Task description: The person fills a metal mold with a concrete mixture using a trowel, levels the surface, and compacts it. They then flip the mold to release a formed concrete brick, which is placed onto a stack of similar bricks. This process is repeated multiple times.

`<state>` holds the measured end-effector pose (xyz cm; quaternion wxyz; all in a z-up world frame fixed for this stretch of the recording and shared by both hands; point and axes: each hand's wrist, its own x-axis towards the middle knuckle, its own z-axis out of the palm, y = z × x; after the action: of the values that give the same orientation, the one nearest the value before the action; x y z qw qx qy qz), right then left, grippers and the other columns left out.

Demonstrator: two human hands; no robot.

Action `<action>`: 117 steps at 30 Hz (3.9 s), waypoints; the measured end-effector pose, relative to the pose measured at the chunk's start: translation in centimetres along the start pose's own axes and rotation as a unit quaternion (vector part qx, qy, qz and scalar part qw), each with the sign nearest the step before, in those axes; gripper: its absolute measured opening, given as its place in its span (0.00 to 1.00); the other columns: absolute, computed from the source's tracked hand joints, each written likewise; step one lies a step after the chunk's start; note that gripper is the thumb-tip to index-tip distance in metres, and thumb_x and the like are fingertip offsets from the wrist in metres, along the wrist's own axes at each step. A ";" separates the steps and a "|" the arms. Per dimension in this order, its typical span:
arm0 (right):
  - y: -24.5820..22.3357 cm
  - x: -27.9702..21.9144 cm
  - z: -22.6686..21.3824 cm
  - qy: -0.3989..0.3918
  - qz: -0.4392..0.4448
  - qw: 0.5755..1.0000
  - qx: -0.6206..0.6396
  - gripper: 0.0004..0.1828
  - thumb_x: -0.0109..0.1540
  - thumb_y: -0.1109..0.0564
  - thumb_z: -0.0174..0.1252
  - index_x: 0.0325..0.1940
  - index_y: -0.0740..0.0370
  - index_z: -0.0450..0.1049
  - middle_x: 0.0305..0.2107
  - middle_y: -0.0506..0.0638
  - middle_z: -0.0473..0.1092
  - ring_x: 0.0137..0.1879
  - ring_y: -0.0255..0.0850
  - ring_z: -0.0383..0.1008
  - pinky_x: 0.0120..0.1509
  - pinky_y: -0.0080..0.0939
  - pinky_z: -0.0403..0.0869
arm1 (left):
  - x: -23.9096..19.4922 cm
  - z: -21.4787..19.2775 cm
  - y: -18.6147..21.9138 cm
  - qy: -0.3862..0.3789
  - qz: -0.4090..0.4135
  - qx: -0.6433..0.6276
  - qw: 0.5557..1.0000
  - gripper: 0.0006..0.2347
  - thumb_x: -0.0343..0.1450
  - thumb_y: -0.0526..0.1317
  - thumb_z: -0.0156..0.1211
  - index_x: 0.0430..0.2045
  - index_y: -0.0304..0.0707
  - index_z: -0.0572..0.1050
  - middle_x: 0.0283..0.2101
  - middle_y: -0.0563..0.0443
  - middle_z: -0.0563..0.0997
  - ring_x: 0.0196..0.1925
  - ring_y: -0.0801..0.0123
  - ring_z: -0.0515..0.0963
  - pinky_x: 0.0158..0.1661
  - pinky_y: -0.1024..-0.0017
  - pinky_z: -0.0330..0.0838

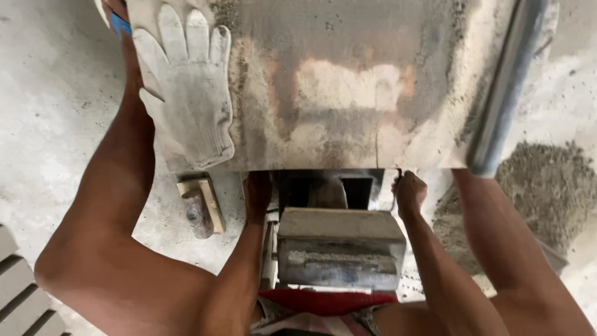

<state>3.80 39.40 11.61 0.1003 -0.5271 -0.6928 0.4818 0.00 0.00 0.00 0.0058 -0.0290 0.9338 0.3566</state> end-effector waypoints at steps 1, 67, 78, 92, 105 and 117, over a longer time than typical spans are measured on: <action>-0.5 -0.1 -1.3 0.007 -0.002 1.000 0.010 0.15 0.63 0.52 0.52 0.25 0.59 0.74 0.16 0.52 0.71 0.19 0.37 0.73 0.24 0.37 0.77 | -0.3 -1.0 0.2 0.002 0.012 -0.002 1.000 0.18 0.78 0.41 0.58 0.16 0.39 0.67 0.16 0.47 0.69 0.21 0.62 0.72 0.31 0.67 0.70; -14.7 -16.0 -14.7 -0.289 0.204 0.923 0.150 0.39 0.72 0.31 0.35 0.59 0.64 0.77 0.47 0.63 0.78 0.53 0.62 0.79 0.60 0.61 0.74 | -8.7 -33.8 34.7 -0.279 -0.374 -0.353 0.811 0.46 0.74 0.72 0.11 0.73 0.34 0.60 0.75 0.30 0.60 0.76 0.29 0.56 0.71 0.32 0.49; -30.5 -20.1 -12.3 -0.188 0.233 0.947 -0.118 0.33 0.68 0.33 0.46 0.52 0.60 0.83 0.38 0.55 0.78 0.41 0.44 0.74 0.45 0.45 0.67 | -3.6 -32.2 29.2 -0.261 -0.426 -0.406 0.766 0.45 0.66 0.72 0.18 0.68 0.44 0.71 0.77 0.42 0.61 0.79 0.51 0.58 0.72 0.49 0.54; -81.1 -38.9 0.3 -0.697 0.108 0.683 0.192 0.26 0.62 0.31 0.60 0.43 0.55 0.73 0.34 0.55 0.68 0.37 0.53 0.71 0.30 0.53 0.75 | 11.9 -77.8 43.8 -0.007 -0.416 -0.653 0.633 0.31 0.73 0.66 0.38 0.38 0.35 0.79 0.30 0.43 0.80 0.30 0.58 0.79 0.35 0.54 0.79; -100.2 -70.8 11.5 -0.737 0.005 0.587 0.334 0.21 0.70 0.47 0.53 0.60 0.63 0.72 0.49 0.60 0.73 0.54 0.58 0.74 0.50 0.58 0.77 | 19.2 -105.4 45.7 -0.049 -0.361 -0.469 0.804 0.40 0.70 0.67 0.17 0.73 0.49 0.61 0.78 0.53 0.61 0.82 0.65 0.52 0.77 0.64 0.44; -111.5 -76.0 45.7 -0.796 0.046 0.555 0.237 0.21 0.70 0.48 0.52 0.62 0.63 0.71 0.52 0.60 0.72 0.56 0.58 0.73 0.53 0.58 0.76 | 50.9 -110.0 26.6 0.302 -0.113 -0.515 0.794 0.34 0.78 0.64 0.17 0.78 0.47 0.40 0.82 0.47 0.36 0.82 0.49 0.32 0.76 0.47 0.30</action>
<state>-64.16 -46.89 102.27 -0.3930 0.0822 -0.3261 0.8558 -51.26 -56.06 98.15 -0.2523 -0.2392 0.5567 0.7544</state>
